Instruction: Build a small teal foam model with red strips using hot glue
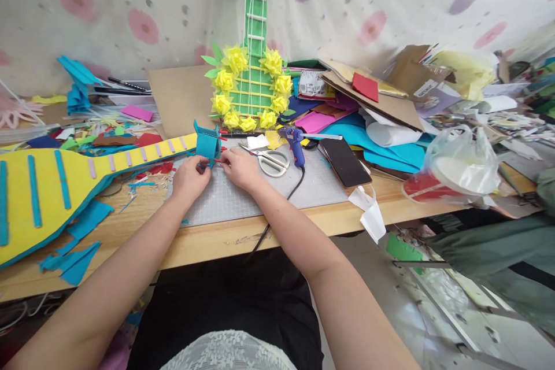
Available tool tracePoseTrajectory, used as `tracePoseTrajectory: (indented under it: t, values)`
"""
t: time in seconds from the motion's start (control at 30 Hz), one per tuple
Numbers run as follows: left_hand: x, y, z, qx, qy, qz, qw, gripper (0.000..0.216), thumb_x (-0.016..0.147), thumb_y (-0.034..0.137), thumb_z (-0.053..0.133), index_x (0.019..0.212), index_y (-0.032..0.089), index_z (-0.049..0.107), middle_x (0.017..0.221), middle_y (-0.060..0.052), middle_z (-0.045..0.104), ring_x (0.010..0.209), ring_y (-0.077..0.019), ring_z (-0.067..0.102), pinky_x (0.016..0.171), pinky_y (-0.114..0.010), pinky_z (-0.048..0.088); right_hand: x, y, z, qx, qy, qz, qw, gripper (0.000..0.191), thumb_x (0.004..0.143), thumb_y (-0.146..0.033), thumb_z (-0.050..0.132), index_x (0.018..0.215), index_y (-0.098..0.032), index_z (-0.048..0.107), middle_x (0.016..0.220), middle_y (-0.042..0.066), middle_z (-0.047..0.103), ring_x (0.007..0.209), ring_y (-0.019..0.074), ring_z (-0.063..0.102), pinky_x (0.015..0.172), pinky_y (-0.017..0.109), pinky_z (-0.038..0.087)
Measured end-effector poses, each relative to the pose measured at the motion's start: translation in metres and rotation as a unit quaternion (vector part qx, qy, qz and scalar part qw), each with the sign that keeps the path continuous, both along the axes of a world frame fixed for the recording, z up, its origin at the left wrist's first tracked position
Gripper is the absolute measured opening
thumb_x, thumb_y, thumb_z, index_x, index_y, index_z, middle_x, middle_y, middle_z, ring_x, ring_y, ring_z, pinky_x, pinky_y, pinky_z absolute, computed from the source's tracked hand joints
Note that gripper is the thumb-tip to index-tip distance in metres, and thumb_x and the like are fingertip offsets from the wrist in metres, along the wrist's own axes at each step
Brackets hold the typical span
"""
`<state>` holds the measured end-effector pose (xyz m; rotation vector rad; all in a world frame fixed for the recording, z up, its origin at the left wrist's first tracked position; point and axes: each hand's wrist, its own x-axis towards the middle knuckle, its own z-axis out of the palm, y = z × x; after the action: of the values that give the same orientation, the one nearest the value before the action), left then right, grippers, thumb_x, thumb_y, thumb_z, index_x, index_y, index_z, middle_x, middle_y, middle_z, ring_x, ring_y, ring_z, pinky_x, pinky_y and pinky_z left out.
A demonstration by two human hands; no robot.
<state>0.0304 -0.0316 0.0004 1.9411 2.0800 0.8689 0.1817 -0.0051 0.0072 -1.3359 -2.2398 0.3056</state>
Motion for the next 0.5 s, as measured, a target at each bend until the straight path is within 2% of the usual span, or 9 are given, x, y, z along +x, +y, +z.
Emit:
tracePoseTrajectory:
  t: [0.23,0.5]
  values:
    - [-0.0006,0.0034,-0.0035,0.014,-0.006,-0.02,1.0,0.013,0.071,0.021,0.053,0.08,0.017,0.062,0.084,-0.005,0.066,0.081,-0.0184,0.06,0.075,-0.029,0.045,-0.0017,-0.0001,-0.0058,0.011,0.009,-0.005,1.0,0.012,0.084,-0.022,0.049,0.086,-0.021,0.061,0.092,0.002,0.063,0.09,0.0158,0.056,0.072,0.026,0.039]
    - [-0.0015,0.004,-0.0038,0.009,-0.004,-0.023,1.0,0.012,0.071,0.018,0.052,0.078,0.018,0.061,0.082,-0.005,0.065,0.078,-0.0177,0.06,0.073,-0.028,0.045,-0.003,-0.0004,-0.0076,0.007,-0.012,0.01,1.0,0.012,0.084,-0.023,0.05,0.088,-0.02,0.061,0.095,0.003,0.064,0.09,0.0173,0.056,0.073,0.027,0.039]
